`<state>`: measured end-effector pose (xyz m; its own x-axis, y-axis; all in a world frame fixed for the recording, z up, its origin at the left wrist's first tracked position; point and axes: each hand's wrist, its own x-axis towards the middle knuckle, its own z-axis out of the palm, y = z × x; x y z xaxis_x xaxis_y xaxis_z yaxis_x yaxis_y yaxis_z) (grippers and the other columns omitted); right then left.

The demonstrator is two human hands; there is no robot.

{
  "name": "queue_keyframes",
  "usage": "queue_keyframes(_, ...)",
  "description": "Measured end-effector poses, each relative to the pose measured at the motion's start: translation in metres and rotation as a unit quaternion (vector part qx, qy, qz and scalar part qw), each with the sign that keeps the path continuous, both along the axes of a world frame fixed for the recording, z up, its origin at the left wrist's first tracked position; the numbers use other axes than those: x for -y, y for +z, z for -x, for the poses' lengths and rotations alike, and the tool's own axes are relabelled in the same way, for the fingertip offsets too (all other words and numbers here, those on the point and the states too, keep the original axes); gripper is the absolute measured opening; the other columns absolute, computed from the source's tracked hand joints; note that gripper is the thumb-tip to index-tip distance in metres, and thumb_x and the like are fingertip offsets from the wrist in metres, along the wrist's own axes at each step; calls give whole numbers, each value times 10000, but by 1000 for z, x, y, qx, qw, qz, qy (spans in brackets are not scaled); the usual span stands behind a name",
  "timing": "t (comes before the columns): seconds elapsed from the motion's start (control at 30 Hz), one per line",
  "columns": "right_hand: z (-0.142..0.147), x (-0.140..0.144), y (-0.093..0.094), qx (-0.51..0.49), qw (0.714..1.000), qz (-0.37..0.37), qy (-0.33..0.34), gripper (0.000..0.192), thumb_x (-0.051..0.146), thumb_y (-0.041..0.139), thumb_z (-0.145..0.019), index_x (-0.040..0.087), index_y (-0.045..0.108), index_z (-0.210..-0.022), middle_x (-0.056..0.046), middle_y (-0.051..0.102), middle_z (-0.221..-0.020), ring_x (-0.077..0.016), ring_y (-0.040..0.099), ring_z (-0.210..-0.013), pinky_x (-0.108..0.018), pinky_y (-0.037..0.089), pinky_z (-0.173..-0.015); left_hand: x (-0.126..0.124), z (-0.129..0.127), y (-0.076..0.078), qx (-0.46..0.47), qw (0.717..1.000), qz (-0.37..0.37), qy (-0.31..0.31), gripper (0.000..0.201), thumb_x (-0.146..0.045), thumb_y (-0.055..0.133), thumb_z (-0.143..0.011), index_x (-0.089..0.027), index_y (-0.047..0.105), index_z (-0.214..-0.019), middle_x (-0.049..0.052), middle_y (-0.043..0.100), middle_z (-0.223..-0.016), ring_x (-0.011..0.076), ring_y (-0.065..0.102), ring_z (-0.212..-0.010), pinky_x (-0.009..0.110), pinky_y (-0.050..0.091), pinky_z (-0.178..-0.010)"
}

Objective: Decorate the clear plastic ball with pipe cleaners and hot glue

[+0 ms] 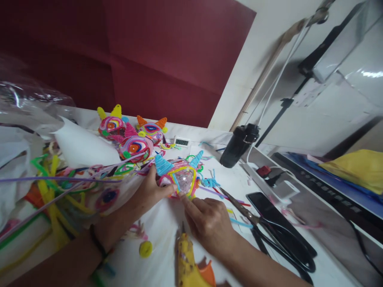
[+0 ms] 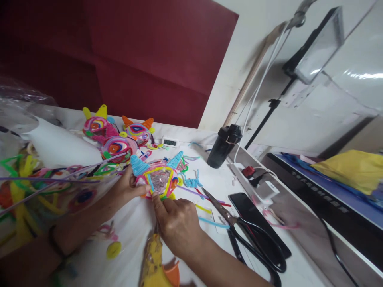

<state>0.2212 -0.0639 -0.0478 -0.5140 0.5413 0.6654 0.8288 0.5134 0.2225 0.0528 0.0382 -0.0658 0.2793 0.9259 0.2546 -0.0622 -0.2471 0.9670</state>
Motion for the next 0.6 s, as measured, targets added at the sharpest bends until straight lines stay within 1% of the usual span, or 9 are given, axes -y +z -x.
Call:
queue_keyframes(0.1, 0, -1, 0, -1, 1000, 1, -4, 305, 29, 501, -855, 41, 690, -1094, 2, 623, -589, -134, 485, -447, -301, 275, -476, -1, -4, -5, 19, 1000, 3, -1, 717, -236, 780, -597, -218, 499, -1256, 63, 711, -1120, 266, 669, -1058, 376, 532, -932)
queue_keyframes(0.2, 1, -1, 0, -2, 1000, -3, -4, 321, 12, 486, -841, 40, 696, -1082, 0, 627, -588, -142, 492, -443, -308, 271, -468, -1, -5, -7, 3, 1000, 6, 13, 667, -236, 774, -586, -217, 509, -1198, 47, 714, -1075, 248, 679, -1002, 356, 541, -890)
queue_keyframes(0.3, 2, 0, 0, -2, 1000, -5, -5, 328, 8, 485, -832, 40, 695, -1082, 1, 630, -588, -144, 494, -441, -310, 267, -466, 1, -7, -4, -22, 999, 9, 37, 630, -249, 744, -584, -216, 504, -1165, 48, 711, -1064, 248, 679, -979, 356, 544, -861)
queue_keyframes(0.4, 2, 0, 0, -6, 1000, 0, -6, 312, 19, 491, -839, 39, 690, -1079, 3, 634, -592, -138, 498, -446, -306, 271, -471, 4, -8, 1, -47, 998, 5, 51, 626, -261, 709, -592, -205, 486, -1174, 81, 694, -1139, 267, 673, -1012, 380, 544, -868)
queue_keyframes(0.5, 1, 2, 0, -15, 1000, 9, -1, 322, 21, 468, -850, 45, 687, -1084, 0, 638, -602, -138, 499, -447, -305, 282, -474, 4, -9, 3, -54, 997, -4, 55, 633, -248, 703, -591, -205, 481, -1181, 84, 690, -1153, 276, 669, -1041, 394, 539, -899)
queue_keyframes(0.6, -1, 3, -2, -18, 1000, 8, 4, 321, 27, 458, -876, 44, 690, -1098, -3, 634, -608, -150, 498, -452, -310, 300, -474, 3, -8, 1, -45, 997, -9, 64, 633, -226, 715, -592, -213, 491, -1184, 69, 695, -1139, 266, 674, -1037, 385, 539, -912)
